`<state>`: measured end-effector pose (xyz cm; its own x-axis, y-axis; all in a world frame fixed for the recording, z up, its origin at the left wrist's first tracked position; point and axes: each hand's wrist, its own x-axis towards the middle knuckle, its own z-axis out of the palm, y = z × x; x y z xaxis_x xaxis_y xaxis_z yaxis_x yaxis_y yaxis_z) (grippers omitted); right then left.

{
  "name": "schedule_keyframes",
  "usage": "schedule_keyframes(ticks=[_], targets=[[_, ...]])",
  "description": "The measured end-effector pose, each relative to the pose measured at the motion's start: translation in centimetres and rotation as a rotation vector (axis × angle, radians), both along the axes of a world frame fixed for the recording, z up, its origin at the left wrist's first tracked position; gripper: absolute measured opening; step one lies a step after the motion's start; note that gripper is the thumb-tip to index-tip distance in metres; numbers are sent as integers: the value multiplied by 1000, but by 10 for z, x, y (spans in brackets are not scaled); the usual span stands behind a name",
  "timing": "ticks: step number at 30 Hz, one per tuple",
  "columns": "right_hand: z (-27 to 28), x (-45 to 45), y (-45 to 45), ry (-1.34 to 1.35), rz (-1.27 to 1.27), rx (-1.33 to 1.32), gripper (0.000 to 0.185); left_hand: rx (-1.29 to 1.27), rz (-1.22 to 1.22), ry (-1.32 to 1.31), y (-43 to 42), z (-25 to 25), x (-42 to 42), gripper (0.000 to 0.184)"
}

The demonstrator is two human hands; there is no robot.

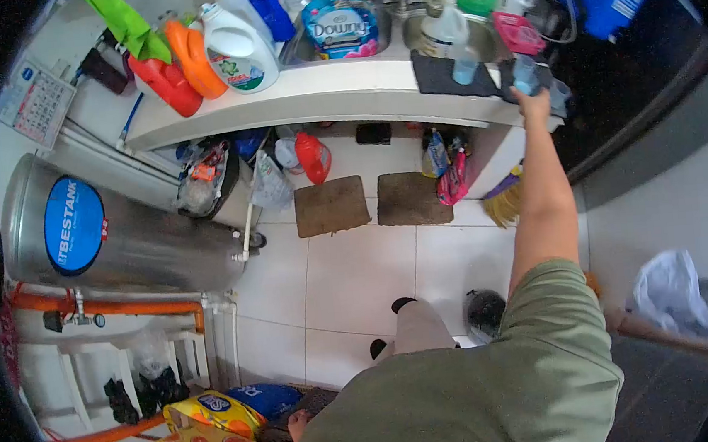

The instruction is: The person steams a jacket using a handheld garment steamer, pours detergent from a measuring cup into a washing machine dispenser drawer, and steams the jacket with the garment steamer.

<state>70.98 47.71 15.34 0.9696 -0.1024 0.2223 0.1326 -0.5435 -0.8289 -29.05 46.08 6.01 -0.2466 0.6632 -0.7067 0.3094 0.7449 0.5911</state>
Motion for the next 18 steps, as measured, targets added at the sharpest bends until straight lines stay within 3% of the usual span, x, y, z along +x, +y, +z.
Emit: schedule_keyframes(ticks=[1,2,3,5,6,8,9,11,12,13,18], targets=[[-18,24,8,-52,-35,-46,97,-15,-166,29,-6,0,1,19],[6,14,5,216,170,83,106,-34,-320,55,-12,1,-4,19],[-21,37,8,201,65,137,105,-62,-449,86,-23,1,-2,20],[-60,89,3,-153,-111,-248,90,-120,-680,156,-40,-9,-3,27],[-54,89,-2,-209,27,-386,86,-148,-646,186,-48,-12,3,29],[-42,77,1,-55,-1,-341,84,-203,-574,243,-65,-15,19,34],[-48,90,-2,-119,11,-581,88,-116,-480,236,-58,19,52,37],[-34,62,2,-401,66,-482,79,-126,-228,120,-74,22,68,37],[-40,71,6,-461,113,-446,74,-10,-188,87,-96,5,71,37],[-20,23,22,-530,197,-460,65,112,-147,69,-121,-11,75,38],[-47,-79,118,-891,683,45,49,66,52,-20,-249,-11,109,40]])
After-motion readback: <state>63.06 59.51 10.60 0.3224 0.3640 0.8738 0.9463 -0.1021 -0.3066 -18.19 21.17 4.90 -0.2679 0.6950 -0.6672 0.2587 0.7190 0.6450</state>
